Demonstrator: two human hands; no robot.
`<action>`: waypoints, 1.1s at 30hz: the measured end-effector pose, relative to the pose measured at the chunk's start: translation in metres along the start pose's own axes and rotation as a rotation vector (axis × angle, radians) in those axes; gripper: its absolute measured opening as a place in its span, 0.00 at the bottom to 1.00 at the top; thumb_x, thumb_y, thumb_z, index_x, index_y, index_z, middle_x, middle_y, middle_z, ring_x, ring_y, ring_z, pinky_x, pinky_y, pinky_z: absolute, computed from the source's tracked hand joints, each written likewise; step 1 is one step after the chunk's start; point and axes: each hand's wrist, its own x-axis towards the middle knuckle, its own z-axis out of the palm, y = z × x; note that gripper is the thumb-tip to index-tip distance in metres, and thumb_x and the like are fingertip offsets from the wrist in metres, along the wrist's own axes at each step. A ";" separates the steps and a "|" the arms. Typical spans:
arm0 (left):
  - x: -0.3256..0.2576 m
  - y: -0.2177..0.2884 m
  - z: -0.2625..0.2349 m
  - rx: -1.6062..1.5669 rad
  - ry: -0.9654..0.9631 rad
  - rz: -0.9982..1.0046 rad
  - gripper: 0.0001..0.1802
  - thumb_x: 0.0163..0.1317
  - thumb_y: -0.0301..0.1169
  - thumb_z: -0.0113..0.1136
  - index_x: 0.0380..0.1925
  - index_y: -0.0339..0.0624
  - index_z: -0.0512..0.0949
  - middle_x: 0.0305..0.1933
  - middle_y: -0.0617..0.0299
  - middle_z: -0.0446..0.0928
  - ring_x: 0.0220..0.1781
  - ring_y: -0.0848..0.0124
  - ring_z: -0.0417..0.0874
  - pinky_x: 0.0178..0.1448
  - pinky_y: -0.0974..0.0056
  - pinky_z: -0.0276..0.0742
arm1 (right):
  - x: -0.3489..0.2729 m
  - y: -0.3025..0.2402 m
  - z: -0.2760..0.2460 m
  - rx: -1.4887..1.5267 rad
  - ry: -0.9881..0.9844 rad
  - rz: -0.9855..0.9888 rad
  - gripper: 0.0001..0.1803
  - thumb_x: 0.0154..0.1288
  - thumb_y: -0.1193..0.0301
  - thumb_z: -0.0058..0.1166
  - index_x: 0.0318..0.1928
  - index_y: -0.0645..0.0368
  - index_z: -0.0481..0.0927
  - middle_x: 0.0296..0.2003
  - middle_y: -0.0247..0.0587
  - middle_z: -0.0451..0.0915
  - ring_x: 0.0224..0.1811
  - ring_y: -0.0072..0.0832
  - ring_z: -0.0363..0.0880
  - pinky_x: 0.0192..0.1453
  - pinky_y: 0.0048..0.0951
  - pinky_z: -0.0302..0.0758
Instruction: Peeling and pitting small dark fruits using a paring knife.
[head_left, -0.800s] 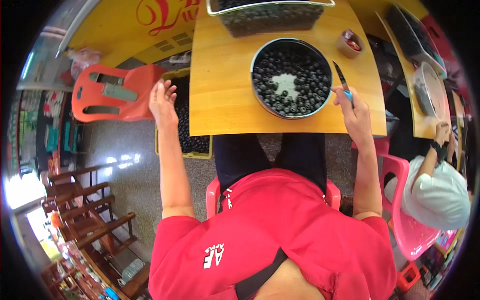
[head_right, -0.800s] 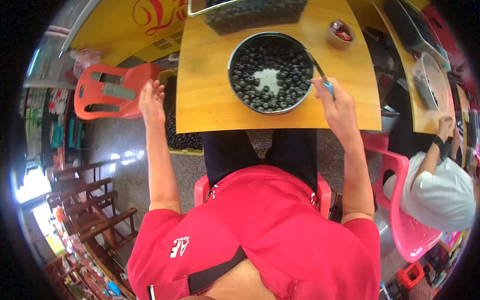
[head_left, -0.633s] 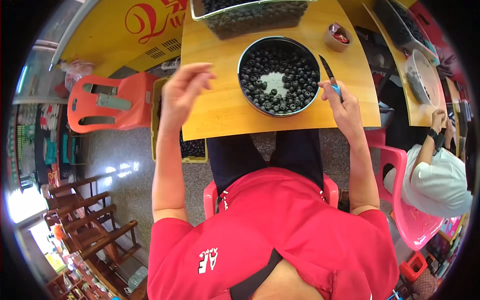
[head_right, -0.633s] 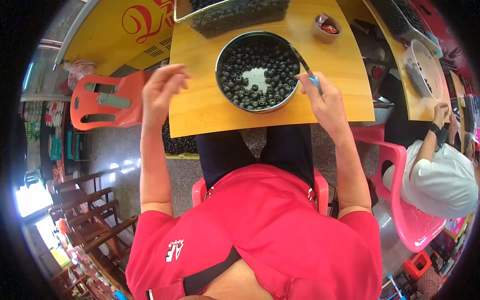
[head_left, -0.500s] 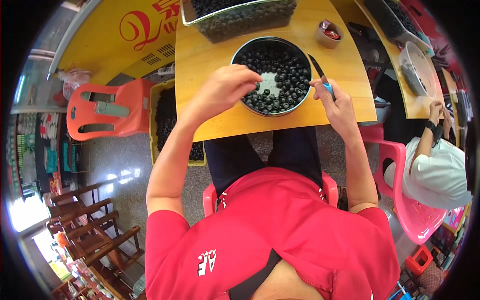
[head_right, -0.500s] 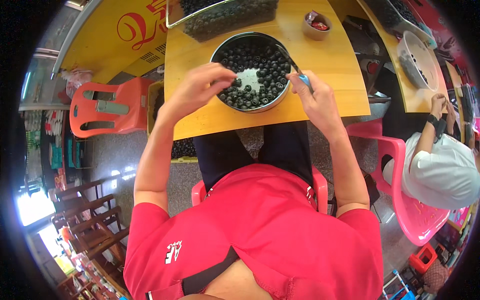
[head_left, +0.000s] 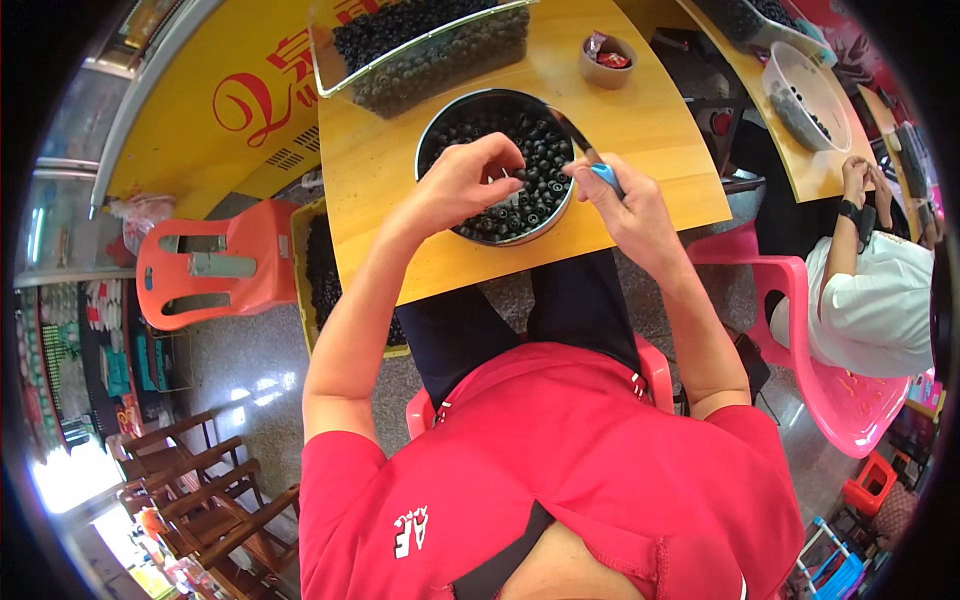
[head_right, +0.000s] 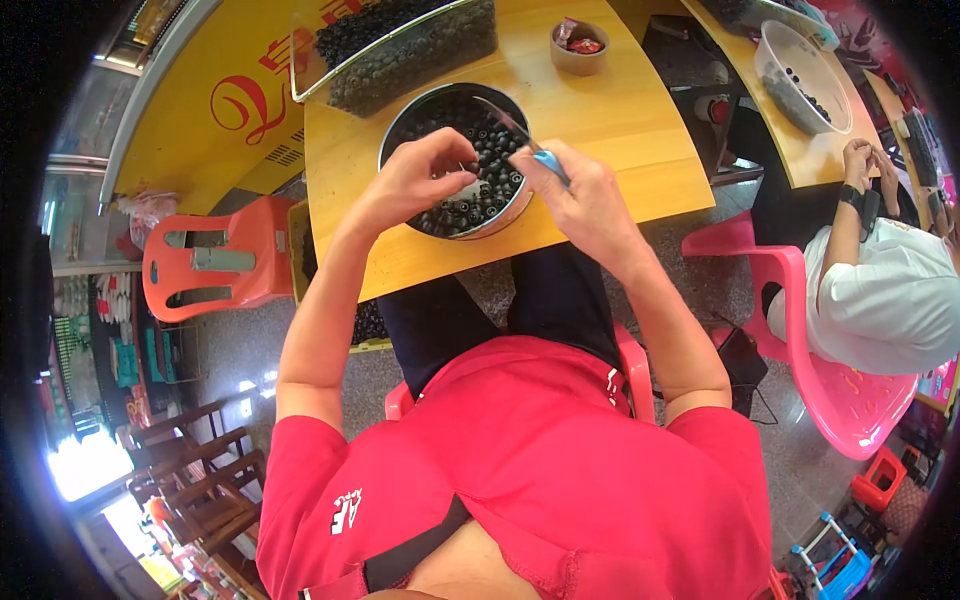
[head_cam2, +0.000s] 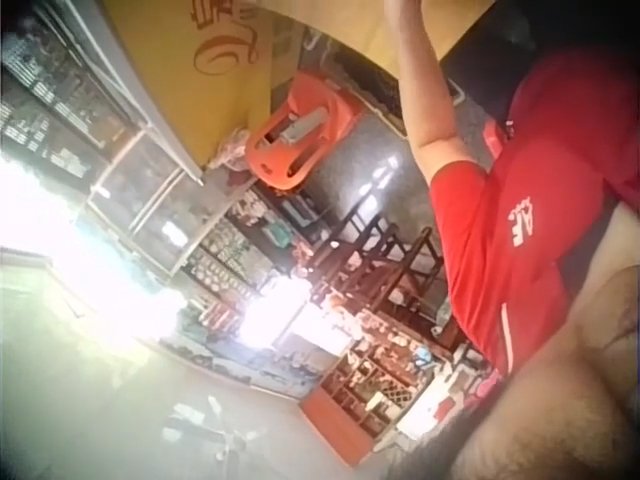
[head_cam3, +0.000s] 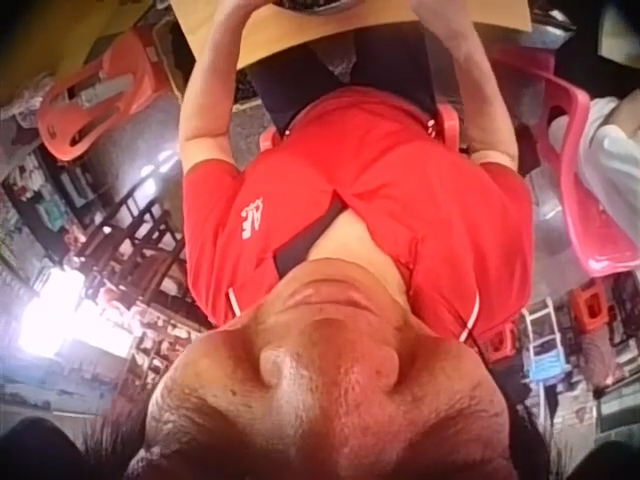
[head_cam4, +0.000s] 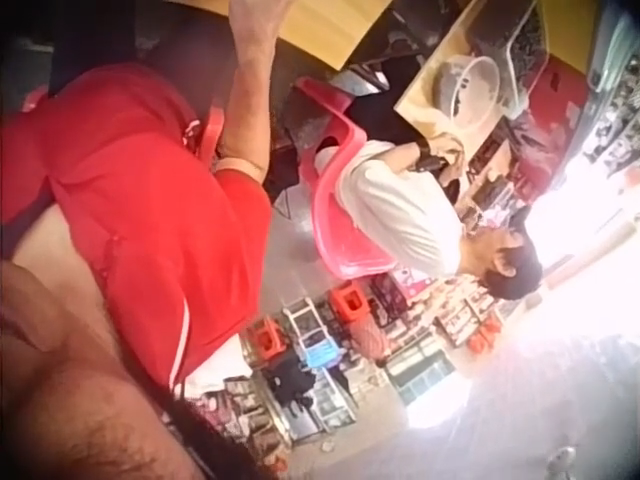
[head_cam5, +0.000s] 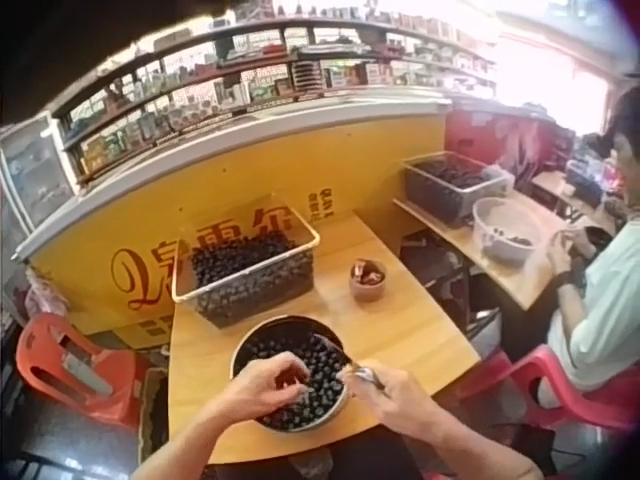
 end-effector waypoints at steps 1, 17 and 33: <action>-0.002 0.003 0.002 -0.243 0.050 -0.064 0.08 0.59 0.22 0.60 0.39 0.37 0.76 0.36 0.63 0.80 0.37 0.75 0.81 0.43 0.70 0.76 | 0.002 -0.001 0.005 0.030 -0.010 -0.016 0.12 0.71 0.67 0.50 0.43 0.65 0.79 0.27 0.32 0.76 0.33 0.17 0.73 0.39 0.19 0.69; -0.035 0.031 0.026 -0.842 0.340 -0.025 0.11 0.60 0.23 0.63 0.43 0.36 0.79 0.36 0.62 0.81 0.34 0.78 0.80 0.39 0.74 0.76 | 0.011 -0.023 0.024 0.667 -0.131 0.123 0.11 0.65 0.63 0.59 0.38 0.58 0.80 0.23 0.23 0.74 0.21 0.09 0.64 0.23 0.13 0.58; -0.037 0.034 0.049 -0.924 0.531 -0.057 0.09 0.62 0.25 0.62 0.41 0.34 0.79 0.33 0.61 0.82 0.30 0.78 0.78 0.36 0.75 0.74 | 0.015 -0.012 0.034 0.559 -0.068 0.034 0.11 0.67 0.63 0.57 0.39 0.59 0.79 0.22 0.22 0.72 0.21 0.09 0.64 0.23 0.13 0.57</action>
